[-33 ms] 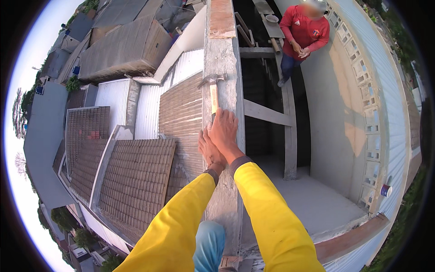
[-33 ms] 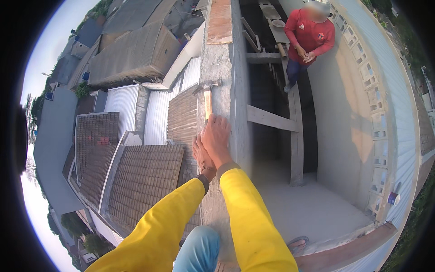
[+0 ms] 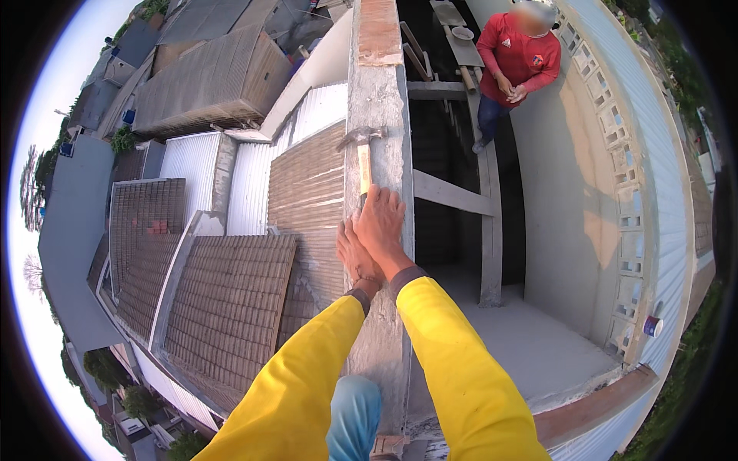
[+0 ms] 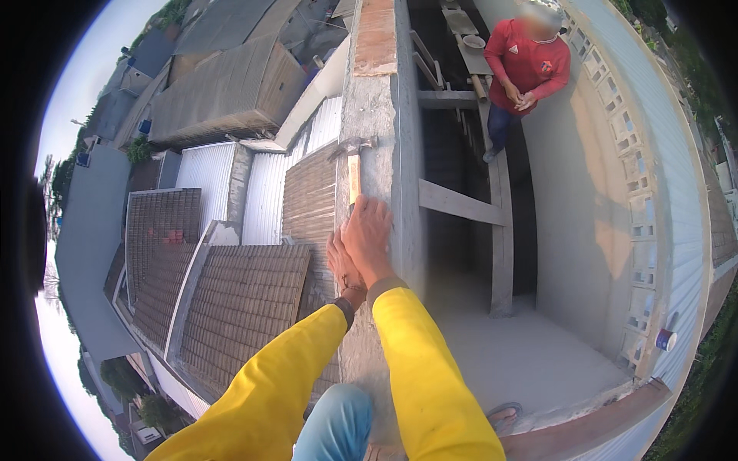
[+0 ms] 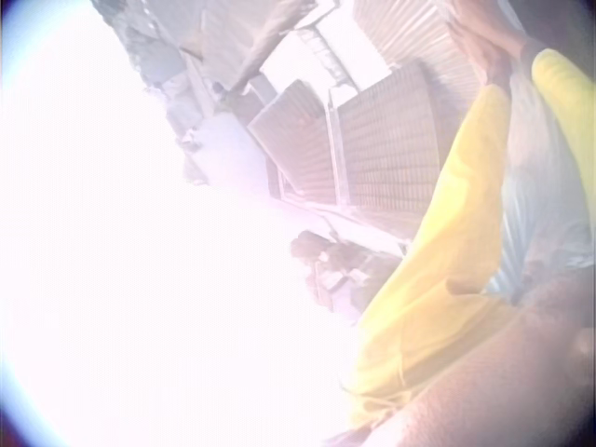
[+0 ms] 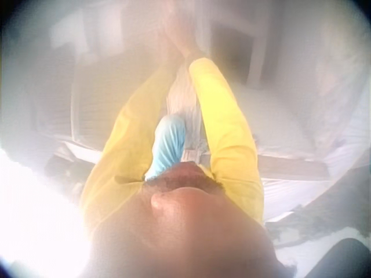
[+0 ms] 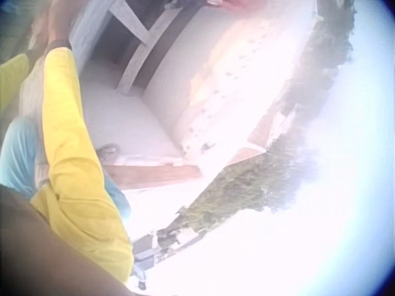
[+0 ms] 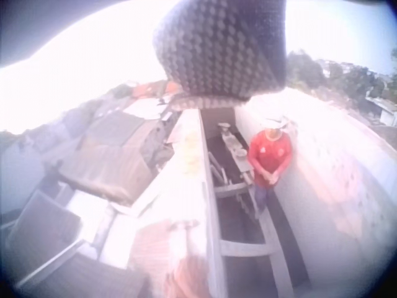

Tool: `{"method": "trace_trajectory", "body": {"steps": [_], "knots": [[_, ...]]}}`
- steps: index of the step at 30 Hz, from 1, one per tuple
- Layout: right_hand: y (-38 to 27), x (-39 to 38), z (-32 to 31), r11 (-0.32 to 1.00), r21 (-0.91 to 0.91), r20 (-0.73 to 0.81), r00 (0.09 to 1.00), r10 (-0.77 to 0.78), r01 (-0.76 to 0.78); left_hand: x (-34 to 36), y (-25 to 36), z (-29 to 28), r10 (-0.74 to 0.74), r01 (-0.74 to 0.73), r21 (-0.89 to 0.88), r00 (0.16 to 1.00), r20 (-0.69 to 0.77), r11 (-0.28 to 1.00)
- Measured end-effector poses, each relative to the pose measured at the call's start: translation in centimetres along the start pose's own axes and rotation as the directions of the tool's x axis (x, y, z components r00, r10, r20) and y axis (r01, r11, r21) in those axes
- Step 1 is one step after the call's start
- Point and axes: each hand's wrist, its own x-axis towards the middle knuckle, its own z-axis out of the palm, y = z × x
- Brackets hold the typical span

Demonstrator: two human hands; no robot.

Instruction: The person positions a wooden plank along the edge of a roof structure and secures it with a hammer. The person adjusts the plank's alignment and hammers nails into place while standing on the roof.

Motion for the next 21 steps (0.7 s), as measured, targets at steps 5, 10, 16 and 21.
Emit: {"method": "trace_trajectory", "body": {"steps": [5,10,16,21], "knots": [[0.5,0.6,1.0,1.000,0.001,-0.041,0.999,-0.001,0.001,0.9,-0.7,0.3,0.168,-0.173,0.071,0.984,0.064,0.982],[0.1,0.5,1.5,0.998,-0.032,-0.038,0.998,0.047,-0.048,5.4,-8.0,-4.1,0.290,-0.010,-0.639,0.896,0.336,0.769],[-1.3,0.2,2.5,0.979,-0.195,-0.091,0.995,0.042,-0.059,13.6,-3.3,-4.2,0.151,-0.108,-0.532,0.988,0.038,0.840],[-0.8,0.8,5.1,0.929,-0.343,-0.030,0.990,0.140,-0.142,14.0,-1.6,0.3,0.062,0.036,-0.659,0.990,0.125,0.751]]}}
